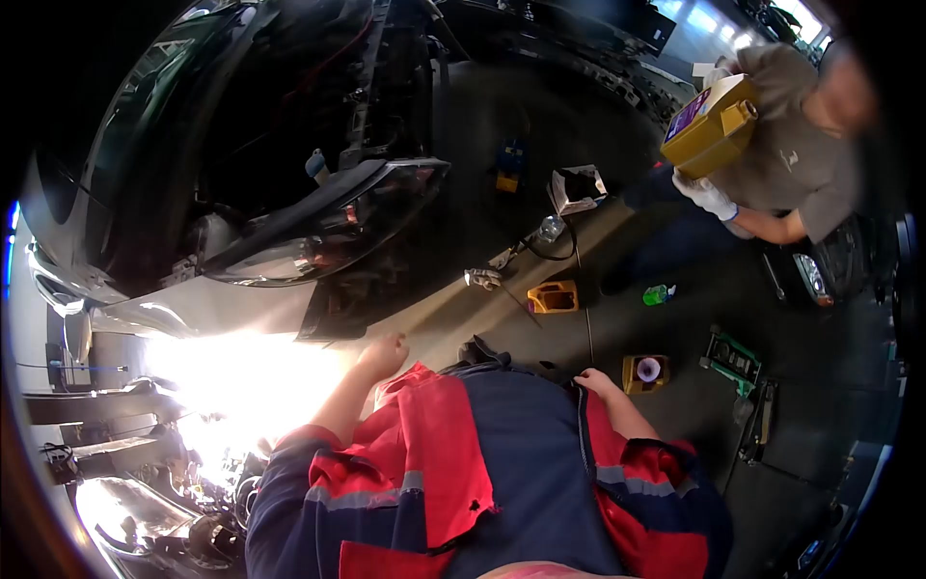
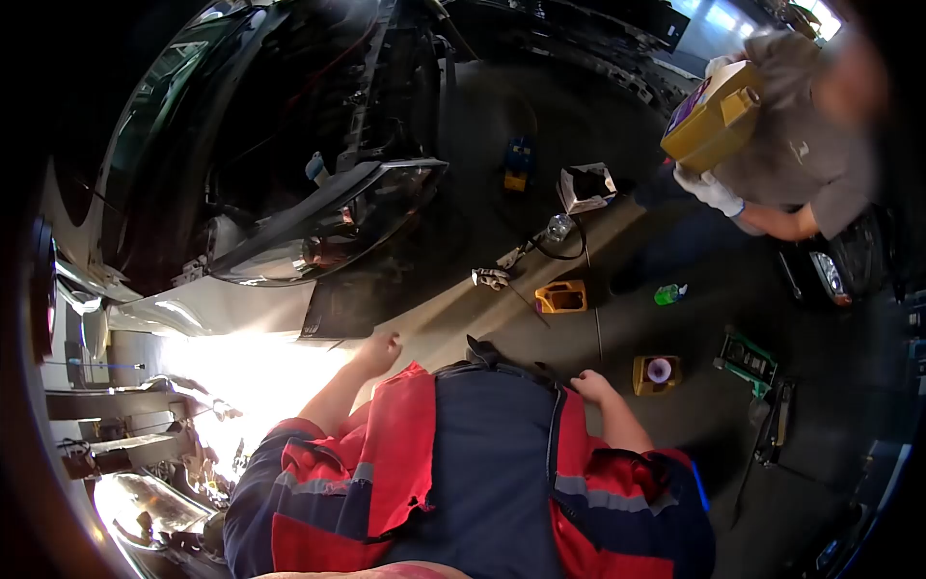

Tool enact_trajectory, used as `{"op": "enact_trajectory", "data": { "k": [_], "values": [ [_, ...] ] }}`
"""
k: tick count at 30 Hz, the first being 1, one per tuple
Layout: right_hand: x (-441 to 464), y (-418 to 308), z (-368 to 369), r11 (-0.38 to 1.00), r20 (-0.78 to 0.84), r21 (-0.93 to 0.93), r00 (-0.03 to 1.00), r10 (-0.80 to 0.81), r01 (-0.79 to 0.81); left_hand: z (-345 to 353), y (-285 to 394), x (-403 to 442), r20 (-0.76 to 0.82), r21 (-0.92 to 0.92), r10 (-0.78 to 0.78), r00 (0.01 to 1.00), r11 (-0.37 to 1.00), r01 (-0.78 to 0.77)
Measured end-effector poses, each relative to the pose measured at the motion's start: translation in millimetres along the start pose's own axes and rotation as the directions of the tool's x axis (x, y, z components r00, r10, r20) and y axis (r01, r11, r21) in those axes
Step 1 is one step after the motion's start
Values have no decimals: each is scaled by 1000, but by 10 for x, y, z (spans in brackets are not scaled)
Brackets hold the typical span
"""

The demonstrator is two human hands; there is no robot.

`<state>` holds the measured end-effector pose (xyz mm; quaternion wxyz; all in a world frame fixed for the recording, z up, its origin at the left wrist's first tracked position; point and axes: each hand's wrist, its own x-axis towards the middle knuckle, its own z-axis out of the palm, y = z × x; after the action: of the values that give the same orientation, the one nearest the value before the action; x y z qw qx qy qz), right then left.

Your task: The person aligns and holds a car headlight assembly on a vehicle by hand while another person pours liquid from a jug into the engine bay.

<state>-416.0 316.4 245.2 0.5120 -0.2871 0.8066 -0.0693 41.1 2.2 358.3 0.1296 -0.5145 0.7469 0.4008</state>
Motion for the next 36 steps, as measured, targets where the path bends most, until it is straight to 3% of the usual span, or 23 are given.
{"op": "enact_trajectory", "data": {
  "k": [2,5,8,11,14,19,20,23,26,29,31,33,35,36],
  "values": [
    [-28,-27,55,997,155,73,988,1,-13,209,-127,-23,151,7,-81,985,997,80],
    [-32,156,151,999,277,34,960,-46,38,425,-231,-77,291,-8,-139,947,989,148],
    [-41,247,139,998,331,-11,942,-56,63,999,-921,344,298,-52,-95,950,992,115],
    [39,368,121,994,371,-43,925,-78,101,660,-616,148,256,63,-172,951,985,161],
    [231,441,84,984,405,-66,906,-125,165,484,-547,141,209,108,-155,965,985,135],
    [711,207,-57,917,416,-77,848,-328,392,123,-199,89,30,30,-177,984,984,176],
    [804,77,-114,863,375,-187,846,-379,469,49,-116,92,7,8,-178,984,984,178],
    [552,-783,-514,858,278,-384,928,-246,342,-183,129,80,-83,32,-112,990,993,114],
    [608,-917,-525,848,175,-410,941,-289,336,-566,490,4,-263,25,-2,965,1000,9],
    [281,-1305,-660,865,66,-461,980,-190,199,-1018,719,-75,-400,-7,31,916,999,-37],
    [412,-1259,-630,907,-70,-391,978,-199,157,-1312,703,-133,-546,21,76,834,997,-77],
    [556,-1146,-621,938,-167,-310,963,-212,152,-1572,484,-113,-713,133,184,677,983,-127],
    [678,-1029,-626,957,-219,-224,947,-233,184,-1917,370,-175,-768,11,97,633,990,-138],
    [685,-1002,-606,968,-266,-171,938,-223,182,-2069,222,-178,-796,83,157,585,985,-151]
  ]
}}
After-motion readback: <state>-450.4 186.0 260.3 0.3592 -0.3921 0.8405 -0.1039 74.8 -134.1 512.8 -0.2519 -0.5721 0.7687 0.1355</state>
